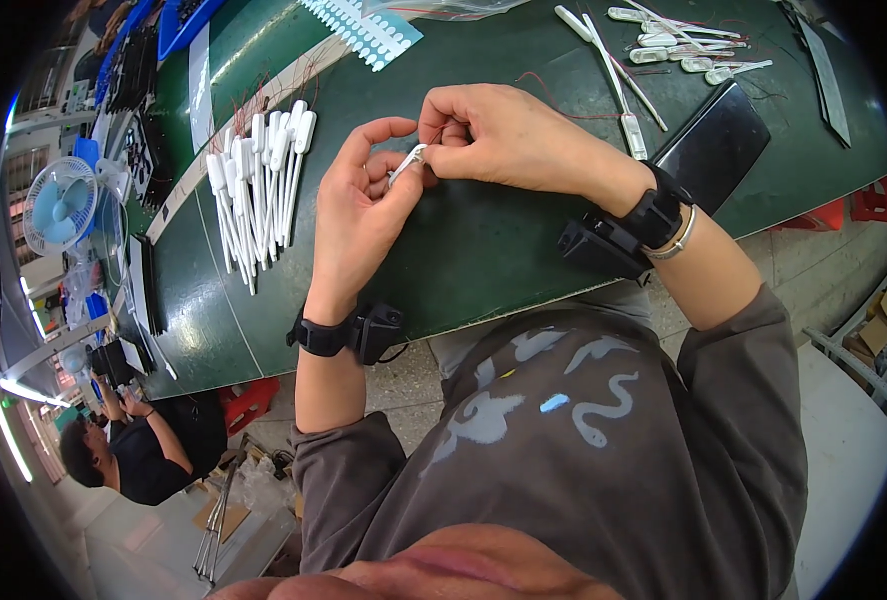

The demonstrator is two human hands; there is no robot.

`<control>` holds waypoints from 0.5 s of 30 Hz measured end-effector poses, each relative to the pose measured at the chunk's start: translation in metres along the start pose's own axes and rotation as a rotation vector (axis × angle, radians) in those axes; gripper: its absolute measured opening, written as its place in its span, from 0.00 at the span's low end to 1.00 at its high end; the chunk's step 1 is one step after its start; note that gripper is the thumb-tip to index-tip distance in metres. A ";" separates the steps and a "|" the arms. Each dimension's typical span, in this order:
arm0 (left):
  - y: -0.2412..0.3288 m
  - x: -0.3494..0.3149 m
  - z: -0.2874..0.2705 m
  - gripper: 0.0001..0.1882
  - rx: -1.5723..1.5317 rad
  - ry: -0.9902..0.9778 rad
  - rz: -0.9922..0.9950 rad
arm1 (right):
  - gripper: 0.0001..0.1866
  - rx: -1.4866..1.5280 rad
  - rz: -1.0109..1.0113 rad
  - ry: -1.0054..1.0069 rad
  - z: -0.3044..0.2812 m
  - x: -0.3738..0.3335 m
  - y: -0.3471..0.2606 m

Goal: The person assembles a light fixture by hand, threading a wire through a white plastic housing, fitting a small circuit board into it, and pressing a cover over the components.

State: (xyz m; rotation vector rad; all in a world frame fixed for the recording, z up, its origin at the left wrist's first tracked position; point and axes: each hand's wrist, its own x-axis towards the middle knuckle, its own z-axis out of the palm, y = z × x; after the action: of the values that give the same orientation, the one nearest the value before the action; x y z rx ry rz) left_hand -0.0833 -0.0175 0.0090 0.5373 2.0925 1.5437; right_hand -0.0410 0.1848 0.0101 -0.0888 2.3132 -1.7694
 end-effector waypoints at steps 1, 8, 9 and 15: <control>0.000 0.000 0.000 0.19 0.015 -0.004 0.002 | 0.06 -0.011 0.007 0.000 0.000 0.000 0.000; 0.009 0.000 0.000 0.17 -0.184 -0.037 -0.083 | 0.10 -0.016 -0.009 0.012 -0.001 0.000 0.002; 0.010 0.000 -0.001 0.17 -0.207 -0.046 -0.100 | 0.13 -0.003 -0.016 0.017 -0.001 0.000 0.003; 0.009 0.002 -0.007 0.17 -0.250 -0.046 -0.119 | 0.11 -0.039 -0.052 0.057 -0.004 0.001 -0.001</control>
State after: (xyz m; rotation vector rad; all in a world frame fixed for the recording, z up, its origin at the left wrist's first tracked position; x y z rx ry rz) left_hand -0.0885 -0.0191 0.0186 0.3477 1.8273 1.6752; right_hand -0.0425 0.1885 0.0120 -0.1069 2.4071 -1.7730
